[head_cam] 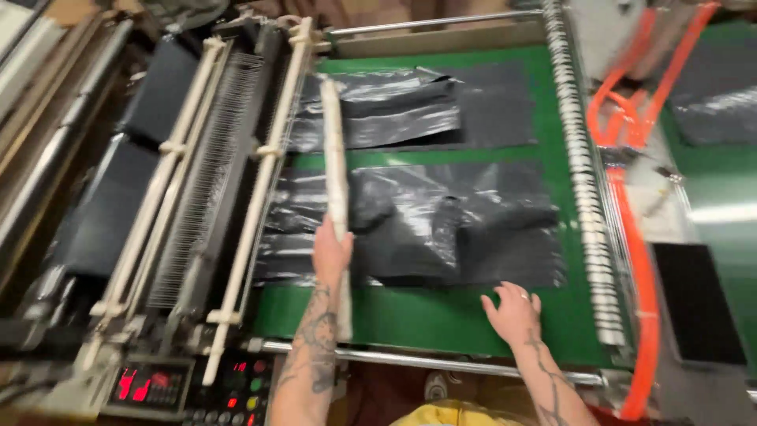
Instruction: Using a long wooden pole to guide and flatten plastic bags on a conveyor belt as they exit a cutting machine.
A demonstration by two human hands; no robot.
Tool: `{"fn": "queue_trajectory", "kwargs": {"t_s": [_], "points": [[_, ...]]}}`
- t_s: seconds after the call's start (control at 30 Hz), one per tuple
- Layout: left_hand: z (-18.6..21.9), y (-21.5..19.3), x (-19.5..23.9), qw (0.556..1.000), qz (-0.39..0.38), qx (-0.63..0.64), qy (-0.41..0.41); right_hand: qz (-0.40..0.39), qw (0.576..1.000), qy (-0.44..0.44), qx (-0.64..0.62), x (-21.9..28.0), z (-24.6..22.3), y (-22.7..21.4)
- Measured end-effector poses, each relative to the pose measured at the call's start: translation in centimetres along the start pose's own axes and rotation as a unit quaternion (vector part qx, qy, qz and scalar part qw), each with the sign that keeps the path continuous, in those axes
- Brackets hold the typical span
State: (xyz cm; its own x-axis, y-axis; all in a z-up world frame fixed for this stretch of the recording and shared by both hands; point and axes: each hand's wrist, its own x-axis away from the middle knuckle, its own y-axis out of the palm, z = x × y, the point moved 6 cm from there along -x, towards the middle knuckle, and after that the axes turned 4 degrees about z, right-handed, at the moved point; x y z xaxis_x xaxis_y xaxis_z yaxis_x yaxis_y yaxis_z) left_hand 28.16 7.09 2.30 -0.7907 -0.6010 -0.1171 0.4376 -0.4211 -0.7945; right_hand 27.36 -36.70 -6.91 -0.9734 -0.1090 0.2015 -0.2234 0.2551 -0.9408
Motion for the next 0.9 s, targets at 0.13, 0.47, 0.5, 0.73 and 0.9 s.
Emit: {"fn": "queue_trajectory", "kwargs": {"t_s": [0.13,0.47,0.5,0.73,0.9], "points": [[11.9,10.4,4.5,0.971,-0.116,0.209,0.007,0.047,0.999,-0.004,0.01,-0.3,-0.3,-1.1],[18.1,13.6,11.4,0.852,-0.29,0.436,-0.008,0.068,0.996,-0.049,-0.032,0.7,-0.8,-0.9],[16.7,10.3,11.5,0.877,-0.275,0.394,0.017,0.131,0.987,-0.084,-0.047,0.6,-0.6,-0.7],[-3.9,-3.9,13.2,0.978,-0.125,-0.017,0.168,-0.04,0.999,-0.016,-0.012,0.4,-1.1,-0.7],[-11.5,-8.2,15.3,0.995,0.026,-0.054,0.086,-0.03,0.999,-0.023,0.026,-0.6,-0.8,0.7]]}}
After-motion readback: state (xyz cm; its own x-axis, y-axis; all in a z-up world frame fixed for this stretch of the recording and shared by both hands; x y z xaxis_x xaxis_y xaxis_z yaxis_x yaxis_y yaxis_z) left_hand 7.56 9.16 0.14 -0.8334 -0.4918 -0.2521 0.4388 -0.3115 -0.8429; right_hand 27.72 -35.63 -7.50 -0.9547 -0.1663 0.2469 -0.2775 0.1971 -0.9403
